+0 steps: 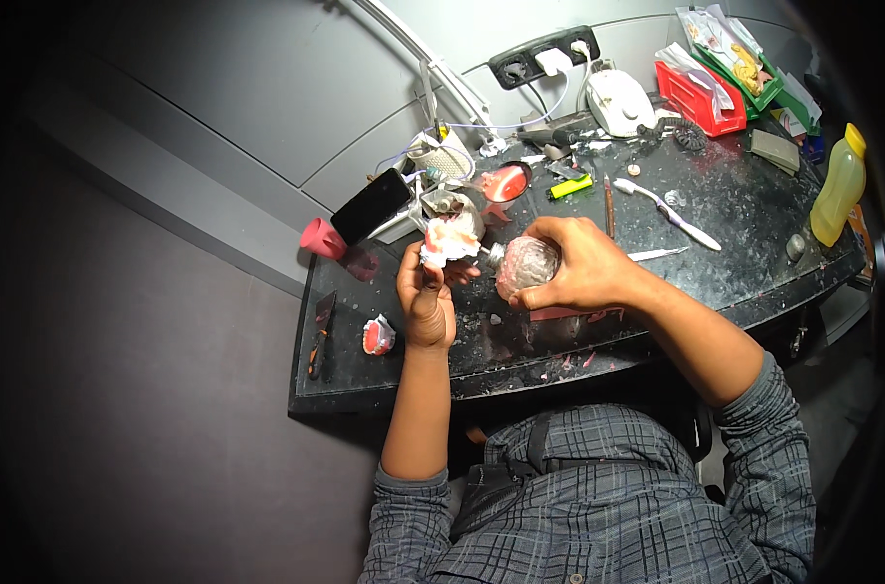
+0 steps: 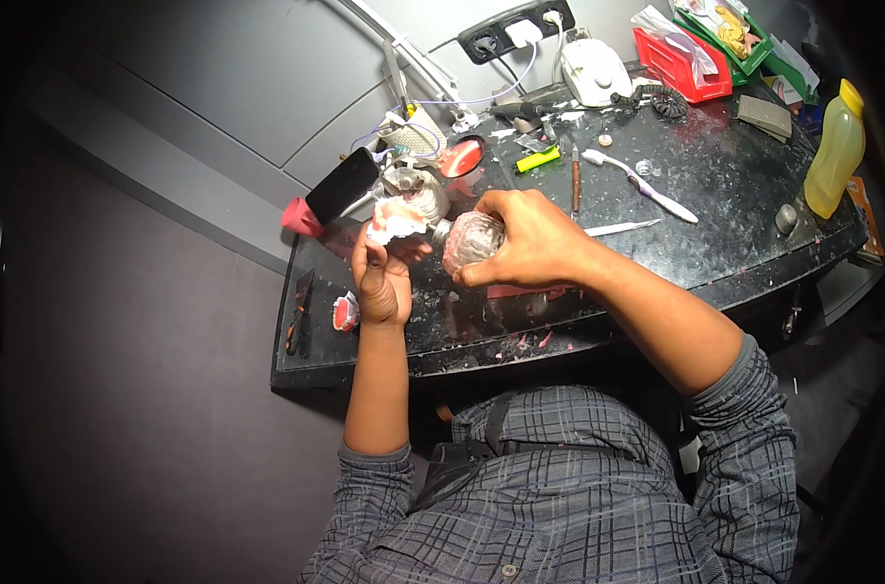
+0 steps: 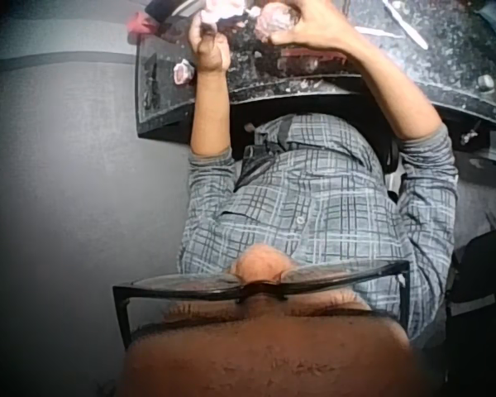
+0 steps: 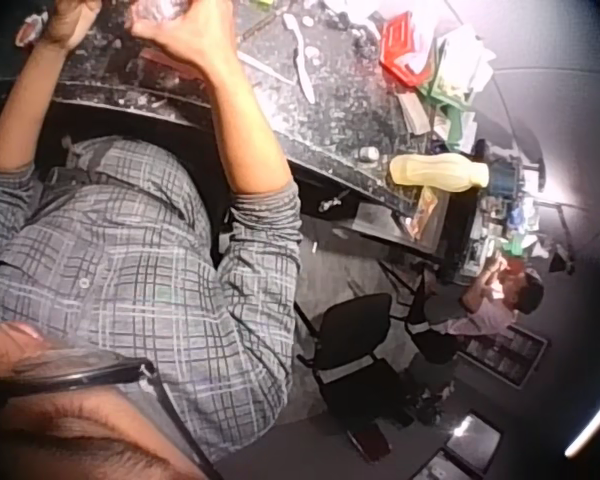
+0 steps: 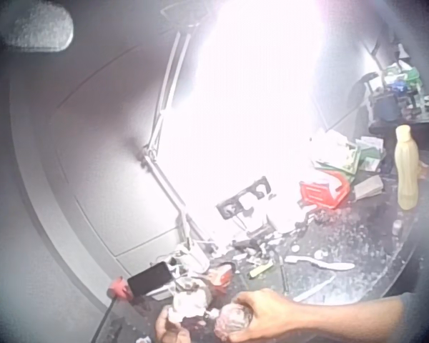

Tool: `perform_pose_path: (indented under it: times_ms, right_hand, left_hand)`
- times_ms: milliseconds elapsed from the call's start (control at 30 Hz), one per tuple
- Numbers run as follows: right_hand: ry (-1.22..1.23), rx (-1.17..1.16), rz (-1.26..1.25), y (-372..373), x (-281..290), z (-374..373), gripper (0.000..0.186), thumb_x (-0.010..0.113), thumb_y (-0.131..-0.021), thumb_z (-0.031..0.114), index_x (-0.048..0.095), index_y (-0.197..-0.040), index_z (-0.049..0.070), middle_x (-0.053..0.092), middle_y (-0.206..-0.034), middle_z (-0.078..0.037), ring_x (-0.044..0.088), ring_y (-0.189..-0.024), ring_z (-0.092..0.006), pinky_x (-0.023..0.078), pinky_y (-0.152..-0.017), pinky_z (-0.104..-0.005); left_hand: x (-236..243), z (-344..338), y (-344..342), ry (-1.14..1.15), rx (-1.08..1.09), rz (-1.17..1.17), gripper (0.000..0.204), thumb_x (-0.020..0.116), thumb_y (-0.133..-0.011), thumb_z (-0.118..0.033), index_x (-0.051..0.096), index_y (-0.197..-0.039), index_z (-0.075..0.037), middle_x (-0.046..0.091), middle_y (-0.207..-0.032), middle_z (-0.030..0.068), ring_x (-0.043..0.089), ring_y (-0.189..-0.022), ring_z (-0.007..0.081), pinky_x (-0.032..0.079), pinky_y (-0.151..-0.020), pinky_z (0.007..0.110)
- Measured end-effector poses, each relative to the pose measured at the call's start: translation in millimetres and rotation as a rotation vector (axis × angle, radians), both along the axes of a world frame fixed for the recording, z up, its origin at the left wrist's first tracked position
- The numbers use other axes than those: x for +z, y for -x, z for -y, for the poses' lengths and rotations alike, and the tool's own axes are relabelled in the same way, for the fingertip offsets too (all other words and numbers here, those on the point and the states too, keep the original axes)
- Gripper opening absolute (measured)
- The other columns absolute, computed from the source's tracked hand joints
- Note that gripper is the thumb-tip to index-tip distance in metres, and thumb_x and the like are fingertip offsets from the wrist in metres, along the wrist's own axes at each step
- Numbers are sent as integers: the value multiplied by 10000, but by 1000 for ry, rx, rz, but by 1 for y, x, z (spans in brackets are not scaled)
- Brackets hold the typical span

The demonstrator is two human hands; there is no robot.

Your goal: The person applies small pieces of red wax to a dental baseplate on a cast using a tool, moves a green bin to hold a paper document, and uses a handheld rotary tool to trim and polish the edges of the dental model.

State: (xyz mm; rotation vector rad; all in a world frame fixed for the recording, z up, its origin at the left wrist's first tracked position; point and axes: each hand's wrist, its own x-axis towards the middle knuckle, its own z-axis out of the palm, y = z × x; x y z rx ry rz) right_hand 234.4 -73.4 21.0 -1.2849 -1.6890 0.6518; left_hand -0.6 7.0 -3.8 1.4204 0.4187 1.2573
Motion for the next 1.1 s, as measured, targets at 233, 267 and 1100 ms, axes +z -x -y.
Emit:
perform_pose_path:
  times_ms: [233,267,1100]
  right_hand:
    - [1,8,-28,1,0,-1,680,836,-566,386,680,-1023,-93,715,-948,-253,716,-899,-327,551,-832,-388]
    - [-2,3,-29,0,0,-1,681,835,-565,388,680,-1022,-93,715,-946,-254,716,-898,-328,550,-831,-388]
    - [45,-55,-207,-18,8,-4,700,889,-602,389,666,-1065,-85,719,-937,-191,710,-864,-232,555,-807,-350]
  left_hand:
    - [-3,-3,4,-93,-2,-53,679,645,-913,-535,499,-1272,23,684,-1048,137,693,-856,240,502,-749,308]
    - [-3,-3,3,-97,-3,-54,681,644,-914,-537,498,-1273,24,683,-1050,138,692,-856,240,502,-749,309]
    - [-2,-1,1,-96,50,-108,658,691,-910,-461,467,-1322,2,649,-1189,126,684,-988,255,502,-806,314]
